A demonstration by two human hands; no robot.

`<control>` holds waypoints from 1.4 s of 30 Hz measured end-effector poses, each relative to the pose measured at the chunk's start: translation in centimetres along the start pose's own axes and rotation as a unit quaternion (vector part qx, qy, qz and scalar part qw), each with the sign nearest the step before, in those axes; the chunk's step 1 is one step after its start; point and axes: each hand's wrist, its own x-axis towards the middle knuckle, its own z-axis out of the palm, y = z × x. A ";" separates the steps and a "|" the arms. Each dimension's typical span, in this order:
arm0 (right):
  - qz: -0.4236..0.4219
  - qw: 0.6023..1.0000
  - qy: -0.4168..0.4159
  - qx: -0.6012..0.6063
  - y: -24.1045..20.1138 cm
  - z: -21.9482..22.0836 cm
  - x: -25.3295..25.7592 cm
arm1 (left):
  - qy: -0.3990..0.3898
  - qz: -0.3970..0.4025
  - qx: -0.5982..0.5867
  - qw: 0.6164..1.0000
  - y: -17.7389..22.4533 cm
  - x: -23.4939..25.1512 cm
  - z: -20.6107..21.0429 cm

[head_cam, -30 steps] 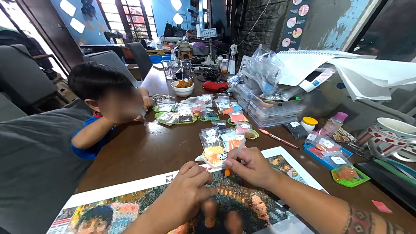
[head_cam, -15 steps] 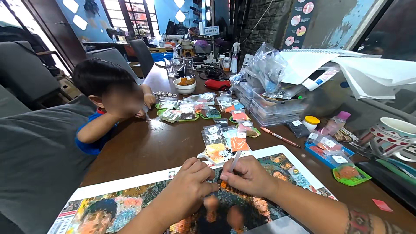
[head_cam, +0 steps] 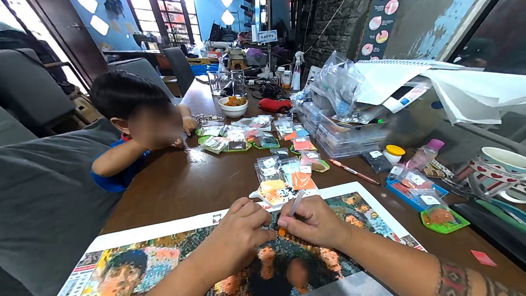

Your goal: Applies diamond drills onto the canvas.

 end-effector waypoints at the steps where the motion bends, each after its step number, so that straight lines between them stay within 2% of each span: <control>1: -0.003 1.000 0.002 -0.001 0.0 0.0 0.0 | 0.002 0.001 0.000 1.000 0.0 0.0 0.0; 16: -0.020 1.000 -0.002 -0.013 0.0 0.1 0.1 | 0.005 0.000 -0.002 1.000 0.0 0.0 0.0; 21: -0.079 0.995 -0.013 -0.056 0.1 0.1 0.2 | 0.006 -0.002 -0.002 1.000 0.0 0.0 0.0; 29: -0.003 1.000 0.015 -0.014 0.0 -0.2 0.2 | 0.013 -0.001 0.000 1.000 0.0 0.1 -0.1; 42: -0.006 1.000 -0.006 -0.020 0.0 0.0 0.1 | 0.010 0.004 0.003 1.000 0.1 0.1 -0.1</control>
